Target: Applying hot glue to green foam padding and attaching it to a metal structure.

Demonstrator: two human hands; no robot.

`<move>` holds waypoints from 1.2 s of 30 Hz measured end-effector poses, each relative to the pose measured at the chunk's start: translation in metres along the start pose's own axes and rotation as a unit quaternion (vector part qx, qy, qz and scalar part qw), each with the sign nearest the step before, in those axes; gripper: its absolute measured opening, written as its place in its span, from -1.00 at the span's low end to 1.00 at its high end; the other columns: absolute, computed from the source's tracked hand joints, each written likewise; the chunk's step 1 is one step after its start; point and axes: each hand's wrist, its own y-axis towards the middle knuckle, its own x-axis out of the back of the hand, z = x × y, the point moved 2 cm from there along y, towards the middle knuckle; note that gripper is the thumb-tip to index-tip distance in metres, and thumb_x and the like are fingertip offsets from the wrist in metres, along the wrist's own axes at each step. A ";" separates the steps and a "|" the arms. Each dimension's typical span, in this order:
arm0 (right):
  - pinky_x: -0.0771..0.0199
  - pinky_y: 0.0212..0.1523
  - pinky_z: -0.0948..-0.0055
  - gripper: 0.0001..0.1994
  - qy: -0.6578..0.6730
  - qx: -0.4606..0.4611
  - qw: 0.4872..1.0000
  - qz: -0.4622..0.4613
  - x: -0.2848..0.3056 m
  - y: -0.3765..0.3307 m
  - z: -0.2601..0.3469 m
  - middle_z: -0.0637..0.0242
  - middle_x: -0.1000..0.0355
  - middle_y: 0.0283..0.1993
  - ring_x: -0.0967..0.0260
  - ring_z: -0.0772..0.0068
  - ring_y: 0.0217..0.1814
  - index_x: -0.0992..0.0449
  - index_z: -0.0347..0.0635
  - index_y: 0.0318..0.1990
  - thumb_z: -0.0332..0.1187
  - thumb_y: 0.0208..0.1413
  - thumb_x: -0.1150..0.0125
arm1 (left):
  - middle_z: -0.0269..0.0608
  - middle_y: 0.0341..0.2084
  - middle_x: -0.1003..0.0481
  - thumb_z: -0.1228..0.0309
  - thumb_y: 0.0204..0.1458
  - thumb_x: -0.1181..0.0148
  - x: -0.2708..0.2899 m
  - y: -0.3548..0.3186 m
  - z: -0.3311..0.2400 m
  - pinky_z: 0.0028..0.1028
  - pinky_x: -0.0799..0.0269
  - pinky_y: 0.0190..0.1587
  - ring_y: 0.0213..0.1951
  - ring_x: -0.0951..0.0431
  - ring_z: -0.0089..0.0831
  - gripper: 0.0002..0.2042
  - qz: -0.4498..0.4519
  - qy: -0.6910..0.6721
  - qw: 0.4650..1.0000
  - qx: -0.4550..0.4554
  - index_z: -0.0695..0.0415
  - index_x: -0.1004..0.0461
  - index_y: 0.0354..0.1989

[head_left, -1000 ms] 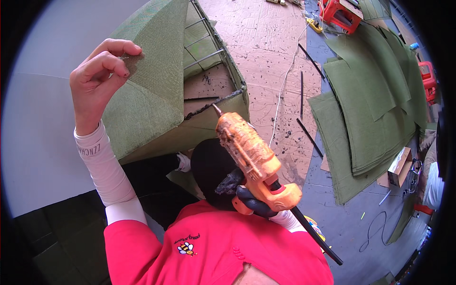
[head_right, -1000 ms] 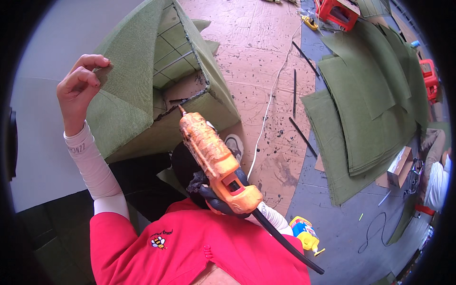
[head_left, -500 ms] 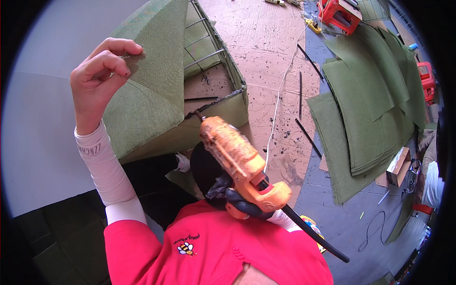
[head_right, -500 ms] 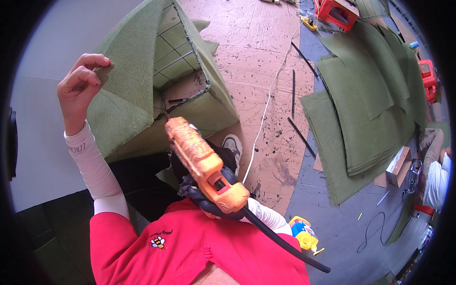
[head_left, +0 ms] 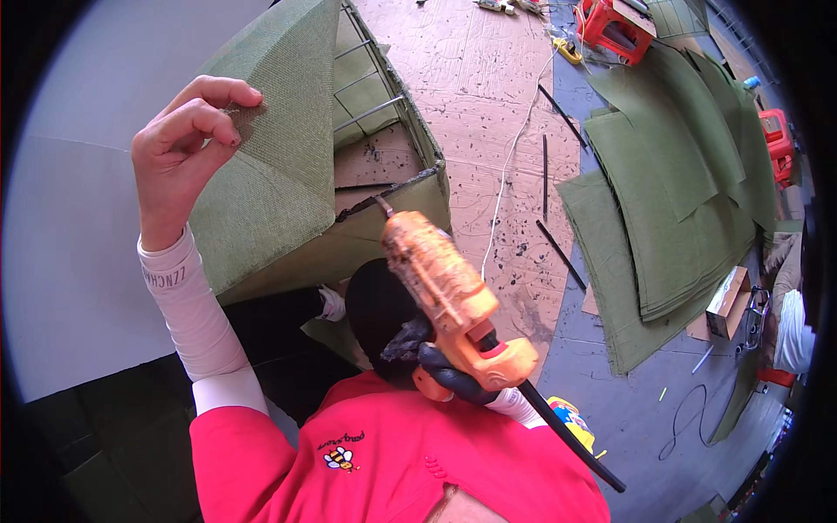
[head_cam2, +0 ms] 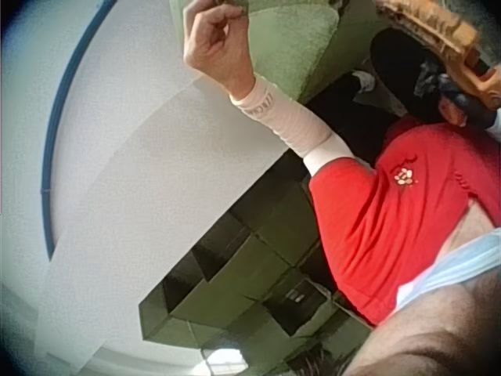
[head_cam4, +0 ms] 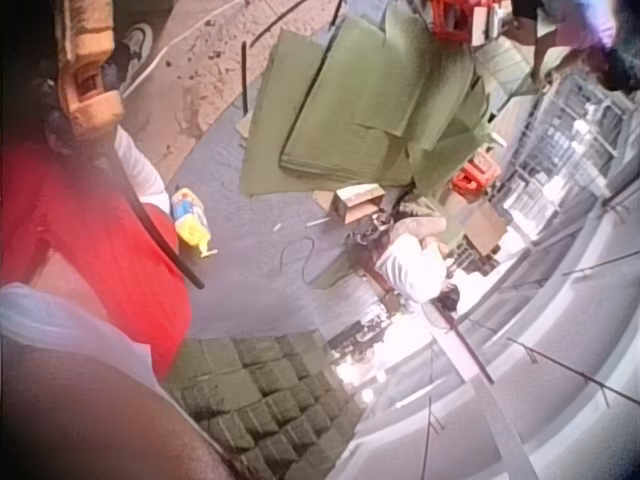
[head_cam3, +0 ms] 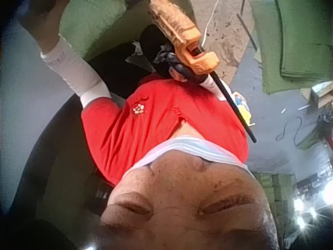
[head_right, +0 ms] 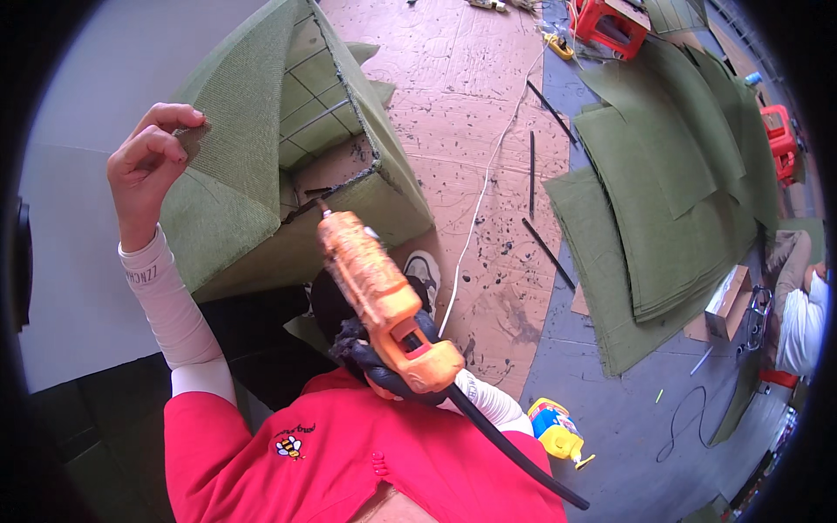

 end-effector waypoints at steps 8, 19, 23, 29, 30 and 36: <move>-0.42 0.15 0.32 -0.54 0.135 -0.124 0.980 -0.075 0.002 -0.015 0.011 0.15 -0.42 0.14 -0.41 0.31 0.16 -0.34 -0.19 0.22 -0.49 0.16 -0.22 | -0.01 -0.13 -0.56 0.86 -0.16 -0.17 -0.005 0.004 -0.002 -0.56 -0.49 -0.17 -0.10 -0.58 -0.39 -0.82 0.004 -0.004 1.000 0.007 0.28 -0.46 -0.52; -0.35 0.20 0.35 -0.51 0.107 -0.188 0.975 -0.054 0.003 -0.009 0.001 0.17 -0.39 0.15 -0.38 0.36 0.17 -0.26 -0.25 0.27 -0.52 0.19 -0.17 | -0.01 -0.13 -0.56 0.85 -0.15 -0.17 -0.005 0.002 -0.002 -0.55 -0.50 -0.18 -0.10 -0.59 -0.39 -0.82 0.007 -0.001 1.000 0.008 0.28 -0.45 -0.52; -0.33 0.22 0.34 -0.48 0.121 -0.146 0.975 -0.113 0.010 -0.014 0.004 0.21 -0.39 0.12 -0.38 0.38 0.15 -0.22 -0.25 0.30 -0.56 0.17 -0.15 | -0.01 -0.14 -0.56 0.85 -0.16 -0.17 -0.005 0.001 -0.001 -0.56 -0.49 -0.19 -0.11 -0.59 -0.39 -0.82 0.004 -0.004 1.000 0.012 0.28 -0.45 -0.53; -0.35 0.20 0.34 -0.50 0.182 -0.172 0.961 -0.118 0.008 -0.017 0.003 0.22 -0.41 0.09 -0.39 0.37 0.14 -0.26 -0.24 0.27 -0.52 0.17 -0.19 | -0.01 -0.14 -0.56 0.85 -0.17 -0.17 -0.004 0.000 0.000 -0.58 -0.48 -0.20 -0.12 -0.58 -0.41 -0.82 0.004 -0.003 1.000 0.014 0.28 -0.46 -0.53; -0.36 0.19 0.34 -0.50 0.188 -0.174 0.960 -0.116 0.007 -0.017 0.002 0.23 -0.41 0.08 -0.40 0.37 0.13 -0.27 -0.24 0.26 -0.51 0.17 -0.20 | -0.01 -0.14 -0.56 0.86 -0.17 -0.17 -0.004 0.000 0.001 -0.58 -0.48 -0.20 -0.12 -0.58 -0.42 -0.82 0.001 0.005 1.000 0.020 0.28 -0.46 -0.53; -0.40 0.13 0.36 -0.54 0.215 -0.187 0.953 -0.104 0.009 -0.018 -0.003 0.25 -0.44 0.05 -0.42 0.38 0.09 -0.34 -0.22 0.22 -0.46 0.17 -0.26 | 0.00 -0.14 -0.56 0.86 -0.17 -0.16 -0.005 0.001 0.000 -0.59 -0.46 -0.22 -0.13 -0.58 -0.42 -0.82 0.001 -0.009 1.000 0.004 0.29 -0.46 -0.52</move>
